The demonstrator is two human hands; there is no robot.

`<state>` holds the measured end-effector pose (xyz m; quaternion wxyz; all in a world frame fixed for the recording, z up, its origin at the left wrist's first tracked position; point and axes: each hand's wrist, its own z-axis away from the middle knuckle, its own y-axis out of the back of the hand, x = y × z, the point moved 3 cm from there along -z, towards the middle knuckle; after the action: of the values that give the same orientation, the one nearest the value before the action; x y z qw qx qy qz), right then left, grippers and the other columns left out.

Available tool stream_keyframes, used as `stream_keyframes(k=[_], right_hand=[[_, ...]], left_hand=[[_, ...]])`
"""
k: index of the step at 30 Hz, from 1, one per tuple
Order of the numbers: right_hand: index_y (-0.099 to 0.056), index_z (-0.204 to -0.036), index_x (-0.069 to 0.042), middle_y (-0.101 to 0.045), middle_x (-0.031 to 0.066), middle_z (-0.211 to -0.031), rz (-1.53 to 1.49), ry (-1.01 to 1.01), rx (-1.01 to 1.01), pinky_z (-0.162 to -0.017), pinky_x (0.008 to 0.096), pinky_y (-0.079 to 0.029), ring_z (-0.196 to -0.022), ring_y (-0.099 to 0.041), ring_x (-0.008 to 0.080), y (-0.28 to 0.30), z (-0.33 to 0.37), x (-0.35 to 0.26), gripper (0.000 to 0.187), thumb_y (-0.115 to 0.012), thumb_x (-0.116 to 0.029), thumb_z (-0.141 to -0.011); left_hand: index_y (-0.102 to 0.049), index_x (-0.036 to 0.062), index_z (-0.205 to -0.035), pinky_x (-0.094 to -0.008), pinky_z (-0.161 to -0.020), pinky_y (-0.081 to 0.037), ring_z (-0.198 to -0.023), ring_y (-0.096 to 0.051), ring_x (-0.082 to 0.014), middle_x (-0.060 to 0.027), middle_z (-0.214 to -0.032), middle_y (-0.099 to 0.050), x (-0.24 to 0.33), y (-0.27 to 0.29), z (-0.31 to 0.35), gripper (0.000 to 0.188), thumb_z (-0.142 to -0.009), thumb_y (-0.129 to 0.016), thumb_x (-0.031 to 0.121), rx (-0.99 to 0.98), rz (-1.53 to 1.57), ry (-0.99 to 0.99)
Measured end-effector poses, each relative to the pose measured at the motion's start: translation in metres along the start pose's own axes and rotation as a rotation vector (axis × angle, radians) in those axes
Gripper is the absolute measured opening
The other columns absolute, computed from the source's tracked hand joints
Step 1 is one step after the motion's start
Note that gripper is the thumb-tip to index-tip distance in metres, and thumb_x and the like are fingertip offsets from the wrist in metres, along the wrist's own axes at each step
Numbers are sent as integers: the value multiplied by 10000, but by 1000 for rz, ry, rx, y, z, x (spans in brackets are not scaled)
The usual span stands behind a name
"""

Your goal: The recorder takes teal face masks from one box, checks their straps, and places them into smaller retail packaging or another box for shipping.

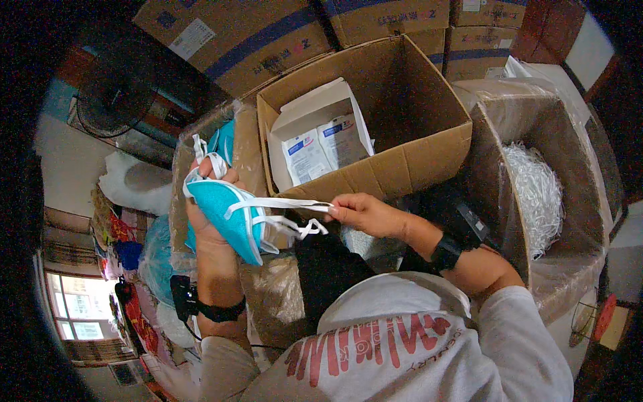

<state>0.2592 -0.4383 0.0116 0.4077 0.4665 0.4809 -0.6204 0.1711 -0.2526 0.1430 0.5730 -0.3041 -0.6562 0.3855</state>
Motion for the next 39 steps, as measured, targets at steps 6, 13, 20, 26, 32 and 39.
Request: stream_keyframes(k=[6, 13, 20, 26, 32, 39], right_hand=[[-356, -1298, -114, -348, -64, -691, -180, -107, -207, -484, 183, -292, -569, -324, 40, -17, -9, 0, 435, -433, -304, -915], [-419, -1168, -103, -336, -58, -670, -190, -108, -348, -486, 184, -299, -568, -322, 48, -31, -18, 1, 317, -403, -306, -926], [-475, -858, -107, -386, -43, -654, -311, -194, -231, -488, 179, -286, -554, -339, 39, -26, -12, 7, 232, -397, -314, -927], [-493, -810, -54, -472, 33, -642, 201, -78, -71, -514, 282, -377, -548, -435, 145, 2, 5, -12, 304, -402, -324, -915], [-501, -865, -18, -561, 200, -773, 700, 141, -185, -645, 432, -436, -728, -549, 386, -19, 1, -42, 162, -478, -176, -843], [-516, -940, -43, -576, 189, -811, 995, 67, -194, -635, 449, -452, -736, -564, 385, -23, 15, -48, 174, -512, -81, -771]], left_hand=[[-456, 167, -653, -287, -415, -324, -490, -382, -129, 9, -526, -416, -4, -1, -9, 262, -871, -438, 311, 73, 52, -29], [-457, 181, -731, -259, -463, -333, -526, -375, -121, -5, -572, -397, -7, 5, -10, 222, -892, -418, 328, -91, 41, 66], [-566, 126, -761, -269, -469, -363, -522, -447, -143, -31, -592, -503, 16, 16, 1, 226, -869, -473, 301, 362, -226, -214], [-622, 27, -978, -261, -728, -444, -792, -576, -130, -74, -904, -636, 17, 29, 27, 239, -818, -581, 200, 514, -1864, -175], [-428, 29, -1238, -275, -855, -395, -985, -502, -136, -78, -1084, -543, -97, 38, 35, 502, -800, -622, 182, 13, -1233, 278], [-600, 34, -952, -314, -678, -446, -740, -559, -151, -57, -816, -613, -113, 58, 53, 264, -849, -526, 266, -14, -1239, 634]])
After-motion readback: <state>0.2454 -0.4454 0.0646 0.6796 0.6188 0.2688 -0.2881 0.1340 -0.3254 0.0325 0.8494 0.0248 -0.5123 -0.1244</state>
